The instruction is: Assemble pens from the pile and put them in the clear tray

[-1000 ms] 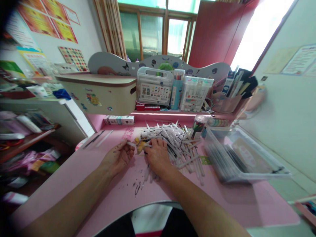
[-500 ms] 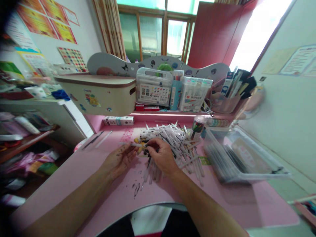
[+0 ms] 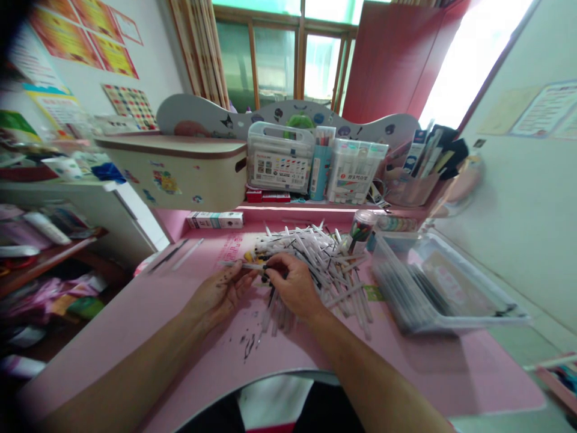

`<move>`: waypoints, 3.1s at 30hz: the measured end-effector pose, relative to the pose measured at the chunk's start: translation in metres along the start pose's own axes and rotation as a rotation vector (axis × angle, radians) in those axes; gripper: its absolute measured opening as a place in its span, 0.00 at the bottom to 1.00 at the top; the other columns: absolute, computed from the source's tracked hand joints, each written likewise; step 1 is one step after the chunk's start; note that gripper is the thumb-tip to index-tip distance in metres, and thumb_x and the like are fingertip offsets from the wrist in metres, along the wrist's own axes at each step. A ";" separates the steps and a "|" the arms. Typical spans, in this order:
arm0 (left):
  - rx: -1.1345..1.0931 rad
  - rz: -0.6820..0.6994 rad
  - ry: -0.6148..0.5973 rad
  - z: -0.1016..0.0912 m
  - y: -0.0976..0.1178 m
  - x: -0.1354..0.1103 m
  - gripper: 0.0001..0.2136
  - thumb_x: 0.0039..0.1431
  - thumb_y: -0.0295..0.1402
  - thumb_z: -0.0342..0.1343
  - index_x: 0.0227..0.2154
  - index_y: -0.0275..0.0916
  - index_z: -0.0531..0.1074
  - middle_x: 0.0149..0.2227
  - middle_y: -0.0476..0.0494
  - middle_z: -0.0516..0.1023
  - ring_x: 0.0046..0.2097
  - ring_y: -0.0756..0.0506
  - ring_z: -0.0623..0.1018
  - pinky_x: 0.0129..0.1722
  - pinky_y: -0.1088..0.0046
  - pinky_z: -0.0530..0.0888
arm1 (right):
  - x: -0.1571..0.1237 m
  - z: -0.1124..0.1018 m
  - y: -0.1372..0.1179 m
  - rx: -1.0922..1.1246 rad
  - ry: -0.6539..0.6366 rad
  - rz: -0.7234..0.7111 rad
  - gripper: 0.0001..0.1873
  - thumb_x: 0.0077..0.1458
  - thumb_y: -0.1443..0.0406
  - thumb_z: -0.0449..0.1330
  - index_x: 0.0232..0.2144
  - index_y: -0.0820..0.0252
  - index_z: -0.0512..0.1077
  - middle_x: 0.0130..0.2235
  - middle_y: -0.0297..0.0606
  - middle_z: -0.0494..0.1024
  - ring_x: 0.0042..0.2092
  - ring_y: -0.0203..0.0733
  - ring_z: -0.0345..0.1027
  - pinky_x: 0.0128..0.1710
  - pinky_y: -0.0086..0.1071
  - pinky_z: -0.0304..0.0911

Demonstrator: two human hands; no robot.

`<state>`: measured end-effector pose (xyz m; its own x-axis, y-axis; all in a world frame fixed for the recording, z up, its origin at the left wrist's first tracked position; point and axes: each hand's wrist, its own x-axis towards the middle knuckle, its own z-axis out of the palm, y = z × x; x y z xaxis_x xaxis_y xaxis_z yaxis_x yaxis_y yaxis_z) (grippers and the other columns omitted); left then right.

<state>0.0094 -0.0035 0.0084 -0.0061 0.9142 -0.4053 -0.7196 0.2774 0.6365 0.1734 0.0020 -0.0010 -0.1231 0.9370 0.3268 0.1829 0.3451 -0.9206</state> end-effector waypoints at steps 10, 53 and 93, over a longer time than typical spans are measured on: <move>-0.004 0.015 -0.058 -0.003 -0.001 0.001 0.06 0.65 0.19 0.51 0.37 0.31 0.72 0.32 0.39 0.83 0.29 0.48 0.84 0.29 0.78 0.82 | -0.002 -0.001 -0.001 -0.086 0.030 -0.033 0.05 0.54 0.66 0.59 0.32 0.58 0.76 0.32 0.35 0.78 0.34 0.40 0.69 0.37 0.33 0.64; 0.064 0.013 -0.131 0.002 0.000 -0.007 0.06 0.63 0.20 0.55 0.39 0.32 0.74 0.35 0.39 0.85 0.32 0.47 0.85 0.32 0.77 0.83 | -0.009 -0.008 -0.004 -0.218 0.044 -0.111 0.08 0.61 0.62 0.55 0.30 0.57 0.69 0.28 0.32 0.68 0.30 0.37 0.60 0.31 0.32 0.55; 0.102 0.039 -0.189 -0.002 0.000 -0.007 0.05 0.60 0.20 0.58 0.38 0.33 0.74 0.36 0.38 0.85 0.35 0.46 0.85 0.35 0.76 0.82 | -0.011 -0.008 -0.008 -0.208 -0.006 -0.150 0.03 0.52 0.68 0.57 0.32 0.56 0.67 0.30 0.31 0.67 0.31 0.37 0.61 0.31 0.32 0.58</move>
<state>0.0083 -0.0103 0.0100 0.1050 0.9612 -0.2549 -0.6475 0.2607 0.7161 0.1815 -0.0104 0.0041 -0.1697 0.8742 0.4549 0.3587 0.4847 -0.7978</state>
